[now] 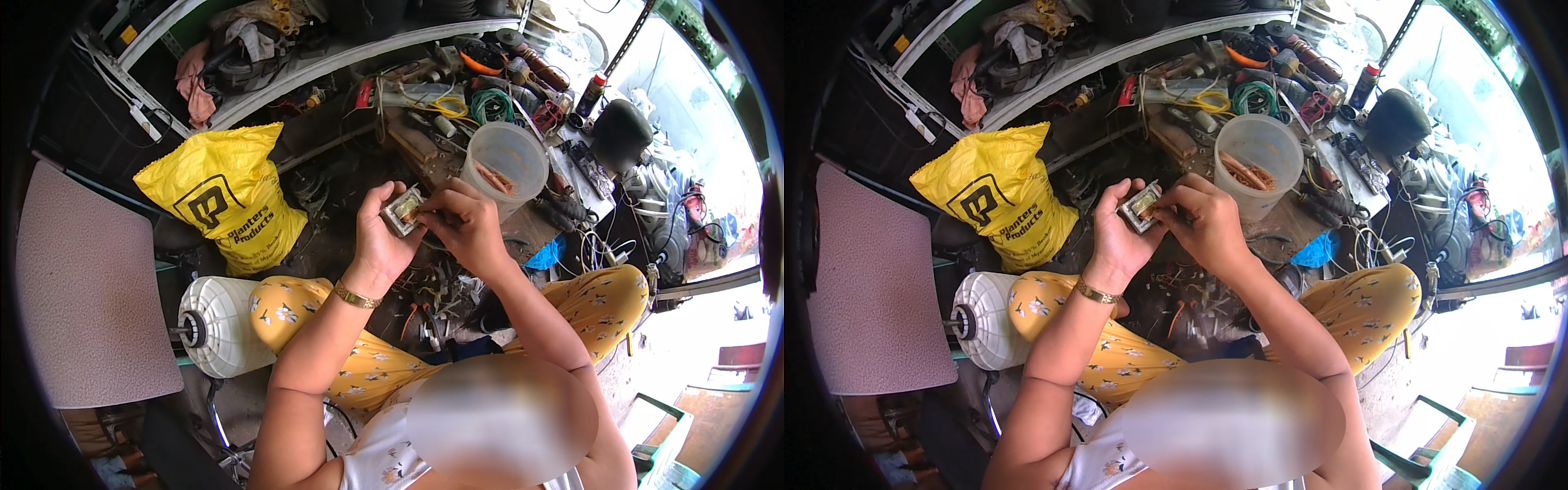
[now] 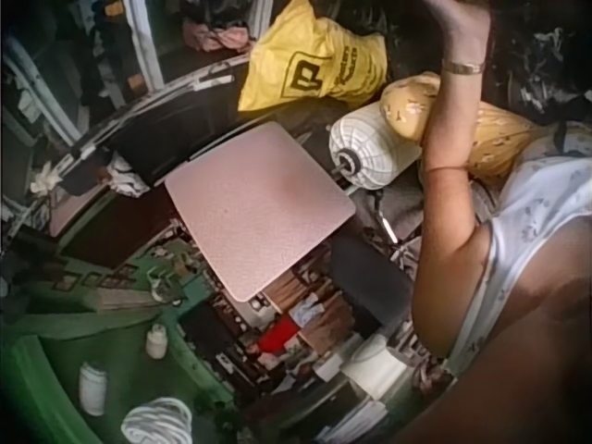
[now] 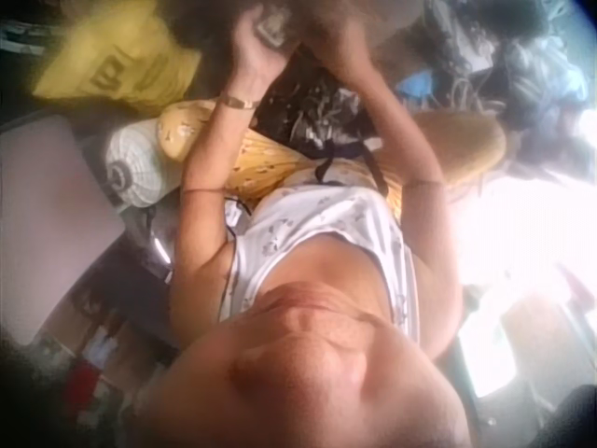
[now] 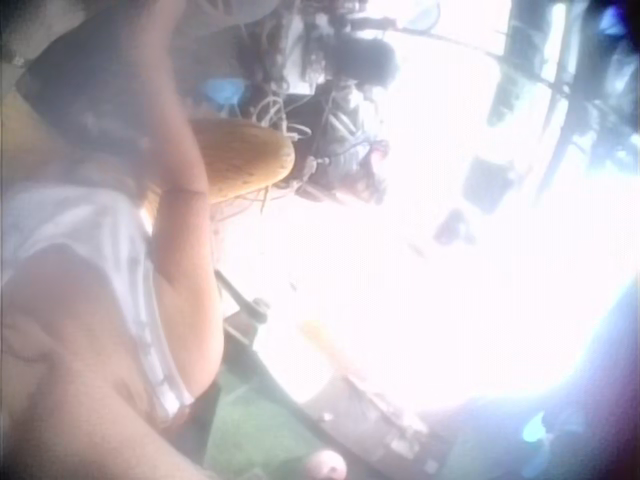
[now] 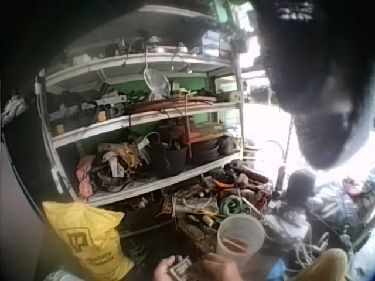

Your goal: The person works on a small electronic component by hand, using a pair of pliers to adjust internal parts and applying a substance from a container.

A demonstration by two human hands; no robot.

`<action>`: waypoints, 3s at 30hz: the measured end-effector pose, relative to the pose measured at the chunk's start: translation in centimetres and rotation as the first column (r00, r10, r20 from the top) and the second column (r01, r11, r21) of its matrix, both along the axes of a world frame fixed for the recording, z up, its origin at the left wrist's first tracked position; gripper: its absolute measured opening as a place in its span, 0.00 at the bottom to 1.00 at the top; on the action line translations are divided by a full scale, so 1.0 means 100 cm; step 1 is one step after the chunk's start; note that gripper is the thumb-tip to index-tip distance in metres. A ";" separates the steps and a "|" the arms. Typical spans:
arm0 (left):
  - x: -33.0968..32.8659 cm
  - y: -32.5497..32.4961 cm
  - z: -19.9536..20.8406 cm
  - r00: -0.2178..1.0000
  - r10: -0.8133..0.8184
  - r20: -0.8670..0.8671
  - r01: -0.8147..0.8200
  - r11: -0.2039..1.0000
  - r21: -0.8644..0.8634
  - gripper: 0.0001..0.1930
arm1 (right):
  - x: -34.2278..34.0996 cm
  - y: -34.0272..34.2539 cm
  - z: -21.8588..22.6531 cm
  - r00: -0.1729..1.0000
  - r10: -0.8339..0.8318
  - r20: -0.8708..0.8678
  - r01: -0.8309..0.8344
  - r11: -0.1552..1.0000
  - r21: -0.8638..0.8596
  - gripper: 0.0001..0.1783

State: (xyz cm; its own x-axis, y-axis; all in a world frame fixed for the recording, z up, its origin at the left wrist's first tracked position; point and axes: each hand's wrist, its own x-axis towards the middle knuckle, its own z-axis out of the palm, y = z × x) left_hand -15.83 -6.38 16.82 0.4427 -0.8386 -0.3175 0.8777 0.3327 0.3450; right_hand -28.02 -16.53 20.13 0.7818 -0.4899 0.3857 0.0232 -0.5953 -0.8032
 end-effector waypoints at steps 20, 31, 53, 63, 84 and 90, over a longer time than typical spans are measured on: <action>-0.014 -0.013 0.018 1.000 -0.019 -0.005 0.019 0.999 0.028 0.10 | -0.010 -0.035 0.013 0.999 -0.026 0.036 0.036 0.947 -0.320 0.07; -0.010 -0.013 0.011 0.997 0.072 0.009 -0.072 0.994 0.081 0.12 | -0.011 -0.025 0.012 0.995 0.105 0.004 -0.104 0.983 0.152 0.13; -0.010 -0.013 0.004 0.990 0.091 -0.109 -0.076 0.988 0.137 0.12 | -0.001 -0.022 0.016 0.999 0.033 -0.029 -0.032 0.999 0.006 0.08; -0.011 -0.012 0.005 0.993 0.086 -0.078 -0.069 0.978 0.195 0.12 | 0.003 -0.018 0.015 0.999 0.039 0.031 -0.032 0.976 -0.216 0.09; 0.006 -0.007 0.011 0.995 -0.097 0.006 0.097 0.995 0.030 0.16 | 0.031 -0.055 0.039 0.911 0.305 -0.278 -0.218 0.928 0.303 0.07; 0.019 -0.007 0.031 0.969 0.060 -0.238 -0.086 0.991 -0.101 0.16 | 0.054 -0.033 0.047 0.969 0.215 0.123 -0.199 0.971 -0.129 0.08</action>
State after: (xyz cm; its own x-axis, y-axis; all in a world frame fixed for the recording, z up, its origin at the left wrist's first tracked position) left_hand -13.95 -7.09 19.97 0.4286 -0.8420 -0.3276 0.9014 0.4234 0.0912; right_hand -22.60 -19.78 24.81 0.7982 -0.2692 0.5390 0.2590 -0.6544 -0.7104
